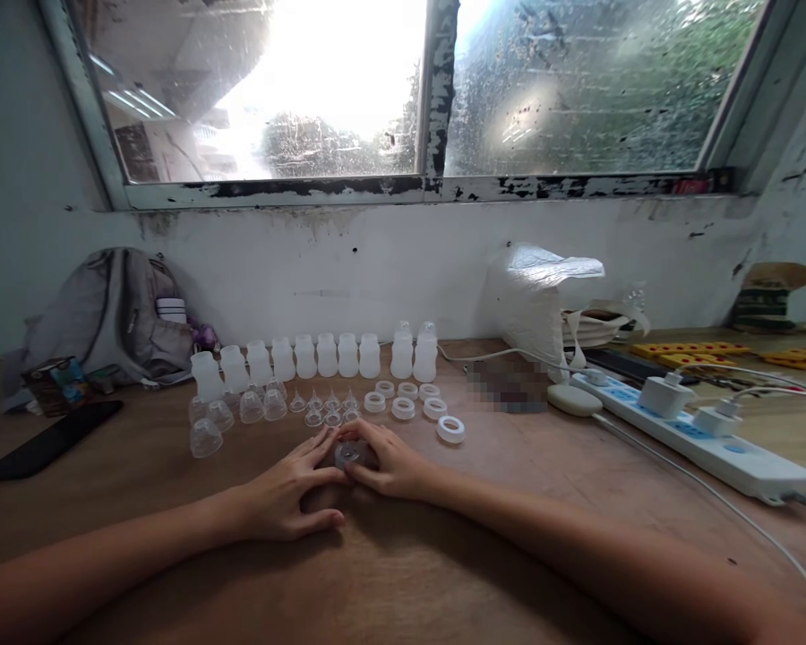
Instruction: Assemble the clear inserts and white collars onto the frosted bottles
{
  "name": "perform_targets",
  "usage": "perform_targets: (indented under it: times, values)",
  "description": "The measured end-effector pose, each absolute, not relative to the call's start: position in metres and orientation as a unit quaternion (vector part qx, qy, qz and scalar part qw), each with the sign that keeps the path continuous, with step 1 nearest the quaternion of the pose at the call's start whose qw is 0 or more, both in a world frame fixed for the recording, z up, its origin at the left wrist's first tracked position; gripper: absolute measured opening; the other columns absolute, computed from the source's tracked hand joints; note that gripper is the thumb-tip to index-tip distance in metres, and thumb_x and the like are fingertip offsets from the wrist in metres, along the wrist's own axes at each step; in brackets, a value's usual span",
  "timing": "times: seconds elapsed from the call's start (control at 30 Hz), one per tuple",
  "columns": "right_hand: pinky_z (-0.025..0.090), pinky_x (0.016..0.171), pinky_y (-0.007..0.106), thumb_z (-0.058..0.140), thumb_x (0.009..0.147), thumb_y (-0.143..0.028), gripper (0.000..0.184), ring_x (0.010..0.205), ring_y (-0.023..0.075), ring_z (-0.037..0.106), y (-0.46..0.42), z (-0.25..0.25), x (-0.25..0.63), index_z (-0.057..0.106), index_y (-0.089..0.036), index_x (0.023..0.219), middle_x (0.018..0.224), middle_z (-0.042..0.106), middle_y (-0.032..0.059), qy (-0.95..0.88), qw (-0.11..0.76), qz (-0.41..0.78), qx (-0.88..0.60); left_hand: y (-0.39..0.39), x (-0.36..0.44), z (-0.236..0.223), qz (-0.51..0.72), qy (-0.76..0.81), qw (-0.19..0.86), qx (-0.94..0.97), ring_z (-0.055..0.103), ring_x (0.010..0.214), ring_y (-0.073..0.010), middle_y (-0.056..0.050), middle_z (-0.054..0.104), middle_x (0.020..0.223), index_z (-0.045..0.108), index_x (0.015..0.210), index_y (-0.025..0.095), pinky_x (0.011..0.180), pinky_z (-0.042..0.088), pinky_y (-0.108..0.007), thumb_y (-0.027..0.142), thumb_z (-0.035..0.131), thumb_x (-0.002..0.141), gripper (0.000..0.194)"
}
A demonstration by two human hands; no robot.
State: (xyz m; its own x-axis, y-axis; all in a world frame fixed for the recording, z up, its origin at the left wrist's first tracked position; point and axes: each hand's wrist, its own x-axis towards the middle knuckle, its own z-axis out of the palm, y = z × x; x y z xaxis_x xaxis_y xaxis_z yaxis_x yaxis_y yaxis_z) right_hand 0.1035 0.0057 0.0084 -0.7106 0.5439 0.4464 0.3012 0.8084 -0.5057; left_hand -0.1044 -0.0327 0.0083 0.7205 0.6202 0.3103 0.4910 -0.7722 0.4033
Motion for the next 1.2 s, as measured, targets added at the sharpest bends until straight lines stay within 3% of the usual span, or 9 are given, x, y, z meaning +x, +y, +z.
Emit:
perform_targets:
  times: [0.23, 0.4, 0.53, 0.77, 0.93, 1.1, 1.2]
  values:
    - [0.046, 0.064, 0.027, 0.050, 0.081, -0.028, 0.020, 0.070, 0.0139, 0.052, 0.010, 0.004, 0.103, 0.054, -0.018, 0.098, 0.082, 0.057, 0.0040, -0.879, 0.353, 0.142, -0.287, -0.035, -0.103, 0.013, 0.220, 0.304, 0.158, 0.913, 0.023, 0.129, -0.0301, -0.006, 0.027, 0.141, 0.050, 0.118, 0.027, 0.102, 0.022, -0.048, 0.043, 0.056, 0.074, 0.047]
    - [0.043, 0.058, 0.024, 0.048, 0.083, -0.027, 0.013, 0.064, 0.0121, 0.051, 0.013, 0.000, 0.100, 0.058, -0.019, 0.084, 0.076, 0.056, 0.0022, -0.884, 0.342, 0.144, -0.284, -0.035, -0.104, 0.014, 0.200, 0.311, 0.171, 0.913, 0.033, 0.122, -0.0297, -0.006, 0.033, 0.137, 0.049, 0.119, 0.030, 0.100, 0.026, -0.048, 0.042, 0.053, 0.077, 0.044]
    - [0.042, 0.057, 0.024, 0.045, 0.084, -0.026, 0.011, 0.062, 0.0118, 0.050, 0.012, 0.000, 0.103, 0.054, -0.019, 0.084, 0.072, 0.058, 0.0010, -0.870, 0.361, 0.167, -0.291, -0.036, -0.103, 0.012, 0.216, 0.306, 0.141, 0.916, 0.036, 0.118, -0.0276, -0.008, 0.032, 0.134, 0.048, 0.119, 0.029, 0.099, 0.031, -0.042, 0.037, 0.050, 0.079, 0.040]
    - [0.041, 0.056, 0.023, 0.043, 0.085, -0.026, 0.009, 0.060, 0.0113, 0.051, 0.004, 0.003, 0.104, 0.048, -0.020, 0.083, 0.070, 0.057, -0.0001, -0.876, 0.352, 0.197, -0.265, -0.037, -0.099, 0.010, 0.268, 0.316, 0.136, 0.900, 0.051, 0.091, -0.0166, -0.008, 0.038, 0.115, 0.055, 0.098, 0.024, 0.083, 0.044, -0.030, 0.032, 0.047, 0.082, 0.019]
    - [0.042, 0.059, 0.024, 0.042, 0.084, -0.024, 0.009, 0.063, 0.0125, 0.053, -0.005, 0.000, 0.103, 0.049, -0.019, 0.082, 0.072, 0.058, 0.0020, -0.922, 0.277, 0.132, -0.237, -0.035, -0.100, 0.007, 0.278, 0.280, 0.192, 0.899, 0.050, 0.076, -0.0119, -0.005, 0.047, 0.097, 0.046, 0.090, 0.020, 0.072, 0.044, -0.025, 0.029, 0.045, 0.083, 0.011]
    - [0.042, 0.062, 0.024, 0.041, 0.085, -0.024, 0.010, 0.067, 0.0129, 0.053, -0.008, -0.002, 0.102, 0.049, -0.019, 0.086, 0.077, 0.058, 0.0036, -0.928, 0.269, 0.092, -0.241, -0.034, -0.100, 0.009, 0.276, 0.308, 0.227, 0.882, 0.049, 0.064, -0.0107, -0.001, 0.053, 0.082, 0.036, 0.104, 0.020, 0.058, 0.041, -0.022, 0.033, 0.047, 0.081, 0.029]
    - [0.040, 0.060, 0.025, 0.043, 0.084, -0.029, 0.013, 0.063, 0.0132, 0.051, -0.008, -0.001, 0.102, 0.048, -0.017, 0.085, 0.073, 0.057, 0.0034, -0.923, 0.275, 0.065, -0.262, -0.034, -0.100, 0.012, 0.264, 0.324, 0.240, 0.876, 0.053, 0.072, -0.0132, -0.004, 0.055, 0.092, 0.034, 0.108, 0.020, 0.064, 0.044, -0.025, 0.038, 0.049, 0.080, 0.036]
